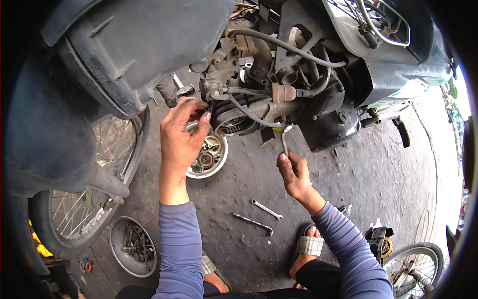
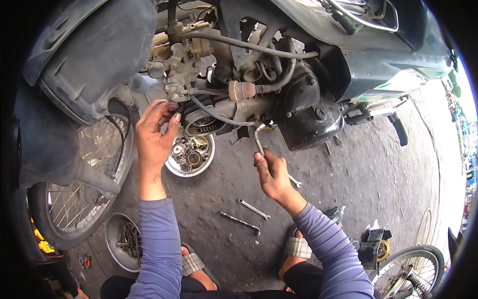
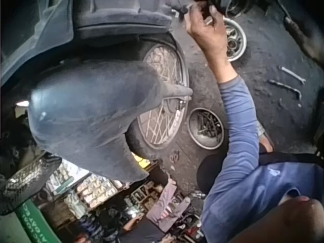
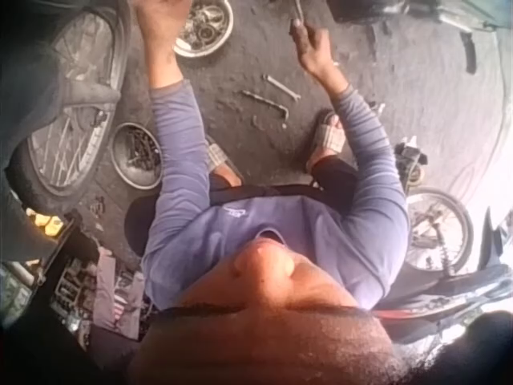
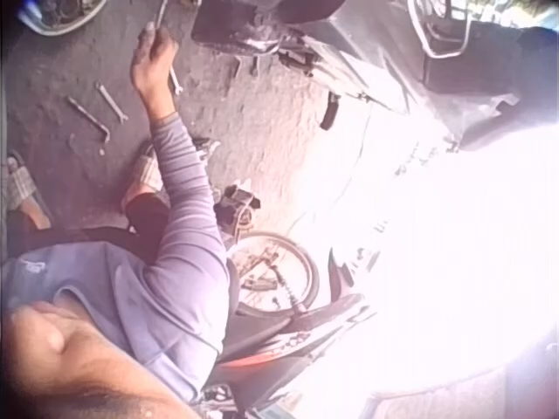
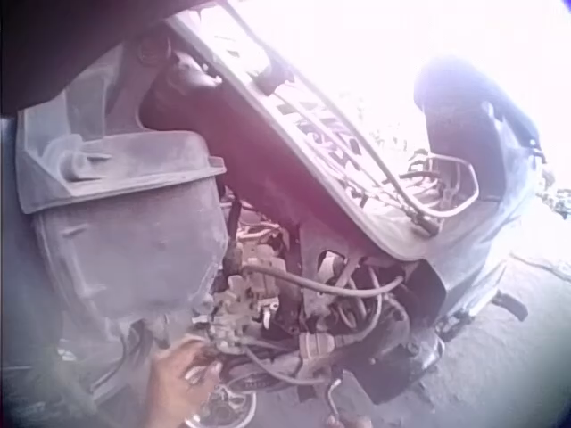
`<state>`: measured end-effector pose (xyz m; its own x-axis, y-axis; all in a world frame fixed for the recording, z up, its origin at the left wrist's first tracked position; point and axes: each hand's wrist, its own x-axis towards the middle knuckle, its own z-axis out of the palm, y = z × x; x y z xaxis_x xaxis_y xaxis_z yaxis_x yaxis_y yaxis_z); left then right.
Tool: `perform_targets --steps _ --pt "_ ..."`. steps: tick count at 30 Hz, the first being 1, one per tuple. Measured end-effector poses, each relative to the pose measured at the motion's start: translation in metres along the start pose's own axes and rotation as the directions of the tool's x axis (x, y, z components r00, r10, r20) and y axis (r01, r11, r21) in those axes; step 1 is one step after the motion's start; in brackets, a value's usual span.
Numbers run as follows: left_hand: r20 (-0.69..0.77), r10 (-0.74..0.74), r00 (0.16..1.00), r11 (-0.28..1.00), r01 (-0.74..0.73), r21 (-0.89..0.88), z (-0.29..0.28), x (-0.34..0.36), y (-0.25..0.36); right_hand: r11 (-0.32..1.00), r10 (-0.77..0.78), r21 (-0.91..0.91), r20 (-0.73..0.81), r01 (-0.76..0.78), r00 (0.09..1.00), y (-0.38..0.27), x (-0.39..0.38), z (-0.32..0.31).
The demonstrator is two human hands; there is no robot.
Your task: The recorder is disassembling and inspecting components of a motorcycle engine or drivetrain using hand tools.
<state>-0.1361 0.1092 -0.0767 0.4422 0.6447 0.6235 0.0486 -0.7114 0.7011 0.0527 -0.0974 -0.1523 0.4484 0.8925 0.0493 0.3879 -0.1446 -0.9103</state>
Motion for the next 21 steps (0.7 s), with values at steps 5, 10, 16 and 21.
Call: perform_targets --steps 5,10,16,21 --pt "-0.079 -0.132 0.988 0.988 0.137 0.07 -0.003 -0.011 -0.022 0.999 0.002 -0.035 -0.009 -0.003 1.0 0.03 -0.025 0.02" --pt "0.126 -0.455 0.882 0.89 0.455 0.025 -0.008 -0.024 -0.048 0.908 0.108 -0.386 0.596 0.166 0.796 0.051 -0.072 0.007" --pt "0.008 -0.422 0.906 0.878 0.411 -0.247 -0.001 0.012 -0.047 0.74 0.232 -0.51 0.805 0.438 0.545 0.019 -0.071 -0.066" --pt "0.08 -0.401 0.913 0.853 0.404 -0.329 -0.006 0.045 -0.033 0.655 0.216 -0.56 0.783 0.508 0.584 -0.03 -0.063 -0.098"
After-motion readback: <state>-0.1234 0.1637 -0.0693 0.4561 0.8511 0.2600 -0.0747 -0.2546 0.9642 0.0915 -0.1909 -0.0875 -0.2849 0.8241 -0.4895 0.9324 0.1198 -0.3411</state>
